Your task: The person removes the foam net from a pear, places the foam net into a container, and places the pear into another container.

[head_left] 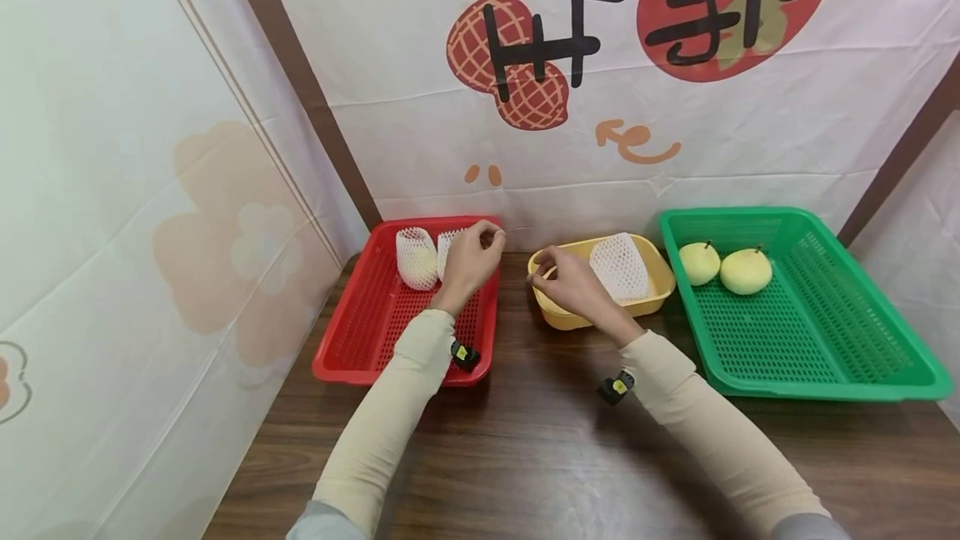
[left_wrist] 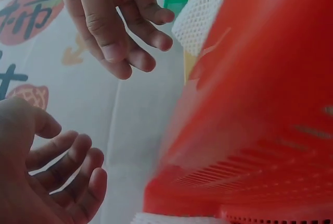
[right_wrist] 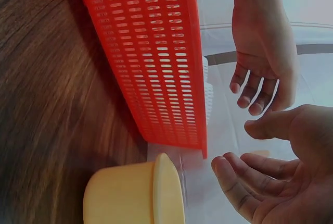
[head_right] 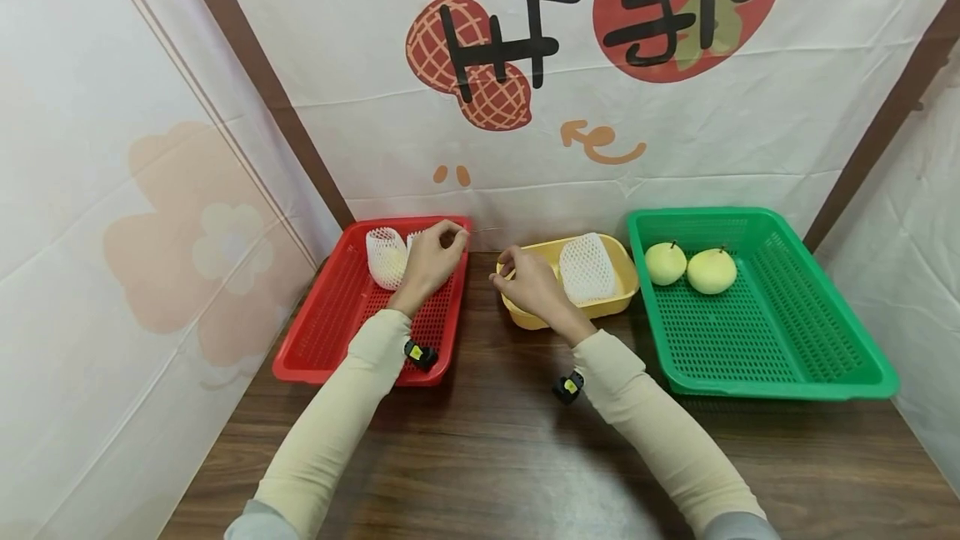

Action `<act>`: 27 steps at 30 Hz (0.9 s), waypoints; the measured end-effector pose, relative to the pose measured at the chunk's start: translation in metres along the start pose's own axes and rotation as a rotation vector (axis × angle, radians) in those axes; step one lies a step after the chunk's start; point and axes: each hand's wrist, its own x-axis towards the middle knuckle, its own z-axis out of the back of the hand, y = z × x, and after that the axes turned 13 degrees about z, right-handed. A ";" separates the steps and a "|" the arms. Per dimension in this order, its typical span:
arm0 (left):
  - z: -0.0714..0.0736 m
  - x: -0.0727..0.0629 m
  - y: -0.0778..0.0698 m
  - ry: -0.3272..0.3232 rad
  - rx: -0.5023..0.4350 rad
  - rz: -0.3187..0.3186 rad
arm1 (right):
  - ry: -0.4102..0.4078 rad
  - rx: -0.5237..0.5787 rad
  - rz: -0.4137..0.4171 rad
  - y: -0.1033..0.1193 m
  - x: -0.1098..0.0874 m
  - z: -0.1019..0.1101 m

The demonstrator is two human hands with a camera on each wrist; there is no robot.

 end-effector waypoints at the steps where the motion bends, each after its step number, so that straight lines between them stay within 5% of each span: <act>1: 0.000 0.001 0.001 -0.002 0.002 0.004 | 0.003 -0.001 -0.002 0.001 0.001 -0.002; 18: 0.003 0.015 0.021 -0.056 0.077 0.018 | 0.039 -0.019 -0.041 0.002 0.013 -0.024; 27: 0.005 0.020 0.033 -0.085 0.127 0.081 | 0.015 0.046 -0.051 0.003 0.019 -0.032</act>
